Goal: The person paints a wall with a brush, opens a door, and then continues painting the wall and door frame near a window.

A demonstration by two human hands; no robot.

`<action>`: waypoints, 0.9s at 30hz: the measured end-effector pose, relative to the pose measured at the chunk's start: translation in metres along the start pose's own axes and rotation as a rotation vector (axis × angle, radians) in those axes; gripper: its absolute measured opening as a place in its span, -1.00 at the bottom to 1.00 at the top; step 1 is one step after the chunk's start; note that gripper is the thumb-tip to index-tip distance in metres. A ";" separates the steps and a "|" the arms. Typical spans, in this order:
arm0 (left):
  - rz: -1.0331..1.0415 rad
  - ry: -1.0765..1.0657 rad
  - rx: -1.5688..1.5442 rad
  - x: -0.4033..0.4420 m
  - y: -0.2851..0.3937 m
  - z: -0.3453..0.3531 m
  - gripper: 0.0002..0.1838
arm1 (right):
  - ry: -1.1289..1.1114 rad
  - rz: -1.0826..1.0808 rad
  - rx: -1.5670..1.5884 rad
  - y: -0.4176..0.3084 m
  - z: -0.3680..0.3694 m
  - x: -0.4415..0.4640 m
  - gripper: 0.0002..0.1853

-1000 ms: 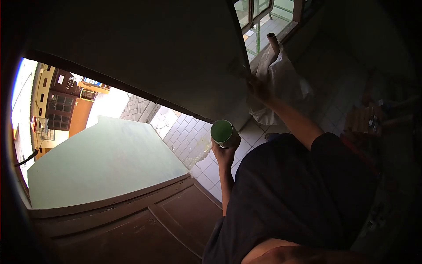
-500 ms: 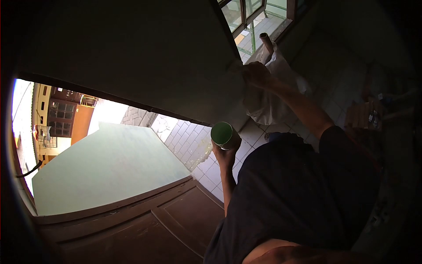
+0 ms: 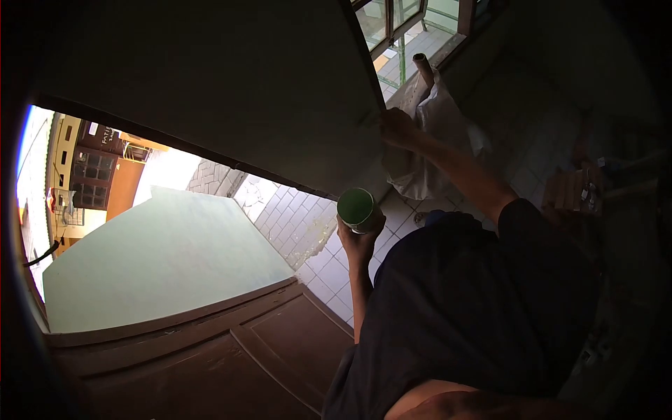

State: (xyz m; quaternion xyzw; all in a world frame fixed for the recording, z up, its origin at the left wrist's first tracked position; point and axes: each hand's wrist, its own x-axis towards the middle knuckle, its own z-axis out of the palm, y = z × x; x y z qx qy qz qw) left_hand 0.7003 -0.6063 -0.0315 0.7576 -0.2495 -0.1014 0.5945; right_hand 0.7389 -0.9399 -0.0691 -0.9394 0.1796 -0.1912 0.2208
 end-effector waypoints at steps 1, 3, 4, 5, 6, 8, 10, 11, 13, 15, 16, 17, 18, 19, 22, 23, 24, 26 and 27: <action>-0.001 0.007 0.003 -0.002 0.000 -0.004 -0.14 | 0.061 -0.033 -0.002 -0.015 -0.022 0.009 -0.68; 0.005 0.032 0.044 -0.002 0.000 -0.006 -0.17 | 0.127 -0.073 -0.015 -0.036 -0.073 0.020 -0.70; 0.004 0.040 0.038 -0.001 -0.002 -0.005 -0.17 | 0.134 -0.084 -0.009 -0.047 -0.095 0.021 -0.69; 0.004 0.049 0.006 -0.001 -0.004 -0.006 -0.19 | 0.136 -0.097 -0.001 -0.060 -0.118 0.022 -0.68; 0.002 0.056 -0.025 -0.003 -0.008 -0.007 -0.20 | 0.258 -0.149 0.062 -0.075 -0.140 0.022 -0.69; -0.001 0.065 -0.028 -0.005 -0.013 -0.005 -0.22 | 0.448 -0.177 0.161 -0.117 -0.195 0.018 -0.73; 0.015 0.071 -0.031 -0.002 -0.012 -0.005 -0.23 | 0.647 -0.214 0.281 -0.141 -0.220 0.026 -0.73; 0.030 0.068 -0.042 -0.001 -0.011 -0.004 -0.24 | 0.649 -0.219 0.278 -0.147 -0.219 0.031 -0.73; 0.047 0.068 -0.059 -0.002 -0.010 -0.005 -0.25 | 0.789 -0.319 0.302 -0.160 -0.216 0.037 -0.72; 0.042 0.071 -0.054 -0.004 -0.012 -0.007 -0.25 | 0.745 -0.320 0.243 -0.152 -0.165 0.038 -0.70; 0.040 0.080 -0.060 -0.006 -0.013 -0.008 -0.25 | 0.717 -0.299 0.245 -0.143 -0.127 0.035 -0.69; 0.026 0.083 -0.078 -0.008 -0.015 -0.011 -0.25 | 0.644 -0.224 0.222 -0.132 -0.090 0.023 -0.67; 0.012 0.087 -0.094 -0.011 -0.016 -0.014 -0.24 | 0.571 -0.151 0.199 -0.119 -0.057 0.006 -0.65; 0.009 0.097 -0.096 -0.014 -0.019 -0.016 -0.24 | 0.498 -0.093 0.189 -0.109 -0.029 -0.011 -0.65; 0.025 0.114 -0.051 -0.021 -0.024 -0.027 -0.24 | 0.301 -0.005 0.101 -0.066 0.042 -0.053 -0.64; 0.012 0.097 -0.050 -0.021 -0.021 -0.030 -0.24 | 0.178 0.018 0.017 -0.062 0.046 -0.059 -0.64; 0.001 0.080 -0.050 -0.021 -0.018 -0.032 -0.24 | 0.185 0.021 0.013 -0.056 0.048 -0.061 -0.64; 0.008 0.066 -0.063 -0.023 -0.018 -0.034 -0.24 | 0.026 0.093 -0.001 -0.064 0.033 -0.059 -0.67; 0.002 0.053 -0.069 -0.024 -0.017 -0.036 -0.25 | 0.027 0.097 -0.001 -0.068 0.024 -0.053 -0.67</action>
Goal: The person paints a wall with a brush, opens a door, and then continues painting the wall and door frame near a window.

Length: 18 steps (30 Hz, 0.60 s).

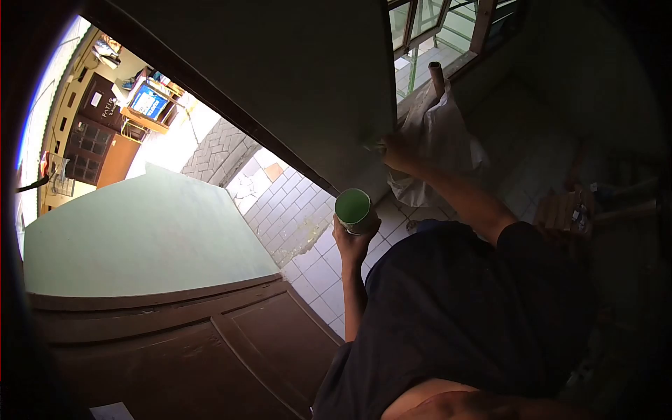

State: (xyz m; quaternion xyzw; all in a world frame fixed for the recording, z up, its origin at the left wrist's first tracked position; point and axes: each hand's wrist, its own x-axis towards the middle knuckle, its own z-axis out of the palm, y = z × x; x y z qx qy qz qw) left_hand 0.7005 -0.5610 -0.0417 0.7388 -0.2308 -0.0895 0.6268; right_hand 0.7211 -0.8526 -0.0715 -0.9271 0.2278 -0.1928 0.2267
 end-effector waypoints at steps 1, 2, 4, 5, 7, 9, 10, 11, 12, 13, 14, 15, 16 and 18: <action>0.003 -0.001 -0.001 -0.001 0.001 -0.001 -0.25 | 0.027 -0.084 0.053 -0.022 -0.031 0.014 -0.69; 0.001 -0.013 0.004 -0.002 0.003 -0.001 -0.25 | 0.054 -0.169 0.106 -0.046 -0.065 0.029 -0.72; -0.004 -0.029 0.013 -0.004 0.003 -0.005 -0.25 | 0.173 -0.218 0.066 -0.085 -0.122 0.056 -0.76; 0.002 -0.029 0.012 -0.005 0.001 -0.006 -0.25 | 0.221 -0.287 0.088 -0.098 -0.150 0.066 -0.75; 0.006 -0.037 0.004 -0.008 0.000 -0.006 -0.25 | 0.303 -0.362 0.124 -0.122 -0.196 0.071 -0.72; -0.013 -0.043 0.009 -0.010 0.001 -0.008 -0.25 | 0.335 -0.362 0.138 -0.141 -0.223 0.072 -0.71; -0.015 -0.048 0.010 -0.009 0.003 -0.006 -0.25 | 0.465 -0.405 0.225 -0.150 -0.232 0.070 -0.70; -0.018 -0.051 0.006 -0.009 0.005 -0.006 -0.25 | 0.595 -0.444 0.315 -0.161 -0.237 0.066 -0.69; -0.020 -0.055 0.004 -0.010 0.005 -0.007 -0.25 | 0.615 -0.399 0.379 -0.172 -0.238 0.059 -0.71; -0.023 -0.059 0.009 -0.012 0.004 -0.009 -0.25 | 0.616 -0.392 0.382 -0.173 -0.225 0.058 -0.71; -0.042 -0.087 0.029 -0.013 0.000 -0.012 -0.19 | 0.628 -0.379 0.395 -0.168 -0.201 0.057 -0.72; -0.060 -0.113 0.048 -0.013 -0.002 -0.014 -0.11 | 0.640 -0.370 0.407 -0.161 -0.173 0.055 -0.72; -0.060 -0.111 0.049 -0.013 -0.002 -0.015 -0.11 | 0.610 -0.340 0.333 -0.152 -0.141 0.047 -0.71; 0.008 -0.027 0.020 -0.015 0.000 -0.015 -0.26 | 0.521 -0.257 0.234 -0.113 -0.053 0.026 -0.69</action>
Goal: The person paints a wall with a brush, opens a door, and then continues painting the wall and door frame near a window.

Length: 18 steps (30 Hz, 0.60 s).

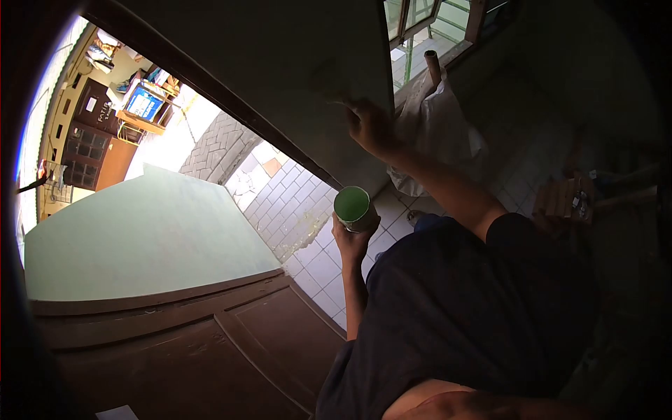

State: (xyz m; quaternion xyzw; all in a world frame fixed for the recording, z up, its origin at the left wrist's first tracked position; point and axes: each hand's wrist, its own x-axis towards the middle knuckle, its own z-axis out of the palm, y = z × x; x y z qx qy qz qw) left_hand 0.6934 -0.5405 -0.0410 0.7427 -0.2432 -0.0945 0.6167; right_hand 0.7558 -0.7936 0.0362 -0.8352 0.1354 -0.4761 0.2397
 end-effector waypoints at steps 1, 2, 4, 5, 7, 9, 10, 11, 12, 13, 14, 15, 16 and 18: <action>-0.003 0.010 -0.002 -0.001 0.000 -0.001 -0.26 | -0.055 0.052 -0.031 0.024 0.020 -0.033 -0.67; 0.008 0.031 0.010 -0.002 0.000 -0.003 -0.27 | -0.119 0.072 -0.035 0.032 0.021 -0.053 -0.68; 0.008 0.049 0.030 -0.007 0.002 -0.010 -0.27 | -0.190 0.102 -0.034 0.055 0.019 -0.092 -0.69; 0.004 0.041 0.036 -0.008 0.004 -0.013 -0.26 | -0.296 0.152 -0.026 0.073 0.019 -0.111 -0.71; 0.006 0.043 0.039 -0.004 0.005 -0.015 -0.24 | -0.403 0.190 -0.016 0.092 0.002 -0.119 -0.72; 0.010 0.037 0.080 -0.007 -0.004 -0.018 -0.20 | -0.662 0.673 0.410 0.085 -0.035 -0.115 -0.68; 0.004 0.041 0.079 -0.009 -0.009 -0.019 -0.20 | -0.669 0.674 0.410 0.080 -0.055 -0.109 -0.68; -0.016 0.031 0.088 -0.010 -0.014 -0.019 -0.18 | -0.722 0.804 0.579 0.071 -0.079 -0.097 -0.67; -0.036 0.022 0.097 -0.011 -0.017 -0.019 -0.15 | -0.770 0.933 0.750 0.063 -0.100 -0.086 -0.65; -0.042 0.026 0.097 -0.011 -0.019 -0.017 -0.15 | -0.778 0.936 0.749 0.058 -0.116 -0.079 -0.65; -0.062 0.016 0.083 -0.011 -0.020 -0.015 -0.14 | -0.781 0.990 0.879 0.053 -0.130 -0.073 -0.66; -0.083 0.007 0.071 -0.010 -0.020 -0.014 -0.13 | -0.781 1.045 1.011 0.046 -0.142 -0.067 -0.66; -0.089 0.011 0.073 -0.008 -0.019 -0.012 -0.13 | -0.788 1.048 1.014 0.039 -0.151 -0.060 -0.66; 0.033 -0.009 0.245 -0.002 -0.015 -0.007 -0.17 | -0.840 0.980 1.020 0.027 -0.167 -0.050 -0.67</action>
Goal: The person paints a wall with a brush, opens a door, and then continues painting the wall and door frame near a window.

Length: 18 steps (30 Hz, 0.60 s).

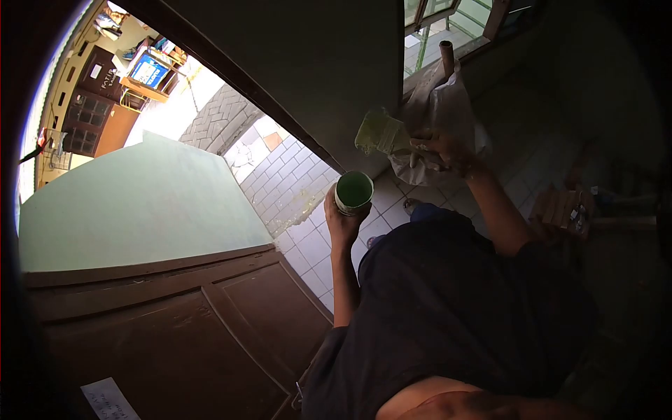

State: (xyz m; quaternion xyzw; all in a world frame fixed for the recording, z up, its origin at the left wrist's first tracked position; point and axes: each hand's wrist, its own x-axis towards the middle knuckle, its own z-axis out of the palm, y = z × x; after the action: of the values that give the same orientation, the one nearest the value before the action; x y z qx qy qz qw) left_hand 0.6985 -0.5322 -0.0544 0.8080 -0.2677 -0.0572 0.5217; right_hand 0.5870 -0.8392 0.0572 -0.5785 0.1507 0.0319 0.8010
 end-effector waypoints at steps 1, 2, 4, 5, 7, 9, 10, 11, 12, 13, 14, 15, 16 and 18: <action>-0.005 0.003 0.003 0.004 0.003 0.002 -0.17 | -0.005 0.004 0.002 -0.002 0.000 -0.003 -0.67; 0.013 0.008 0.039 0.007 0.007 0.005 -0.16 | -0.019 -0.011 -0.034 -0.003 -0.001 -0.005 -0.66; 0.020 0.013 0.083 0.013 0.012 0.008 -0.16 | -0.040 -0.018 -0.063 -0.009 0.004 -0.013 -0.65; 0.018 0.003 0.082 0.017 0.013 0.010 -0.14 | -0.040 -0.044 -0.199 -0.018 0.010 -0.019 -0.66; 0.011 -0.011 0.089 0.022 0.018 0.011 -0.13 | -0.043 -0.070 -0.326 -0.036 0.020 -0.027 -0.68; 0.099 0.022 0.080 0.025 0.022 0.012 -0.11 | -0.069 -0.181 -0.617 -0.048 0.027 -0.032 -0.70; 0.094 0.019 0.085 0.027 0.022 0.013 -0.11 | -0.071 -0.178 -0.610 -0.046 0.029 -0.032 -0.70; 0.126 0.020 0.093 0.028 0.022 0.014 -0.09 | -0.060 -0.286 -0.721 -0.044 0.030 -0.032 -0.70; 0.156 0.022 0.101 0.029 0.023 0.015 -0.07 | -0.048 -0.396 -0.830 -0.043 0.032 -0.032 -0.70; 0.152 0.020 0.106 0.029 0.026 0.015 -0.07 | -0.051 -0.394 -0.825 -0.045 0.035 -0.033 -0.70; 0.185 0.012 0.139 0.030 0.030 0.014 -0.07 | -0.077 -0.451 -0.955 -0.050 0.038 -0.033 -0.73; 0.218 0.003 0.173 0.031 0.033 0.014 -0.06 | -0.104 -0.508 -1.085 -0.053 0.042 -0.033 -0.76; 0.214 0.004 0.176 0.032 0.032 0.015 -0.06 | -0.108 -0.506 -1.081 -0.055 0.049 -0.033 -0.76; 0.177 -0.008 0.159 0.032 0.032 0.017 -0.04 | -0.163 -0.450 -1.255 -0.057 0.063 -0.031 -0.85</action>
State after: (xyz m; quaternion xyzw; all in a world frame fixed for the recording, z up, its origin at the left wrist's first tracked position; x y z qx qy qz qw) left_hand 0.7071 -0.5718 -0.0282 0.8200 -0.3437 0.0073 0.4577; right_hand 0.5830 -0.7951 0.1356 -0.9475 -0.0817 -0.0108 0.3088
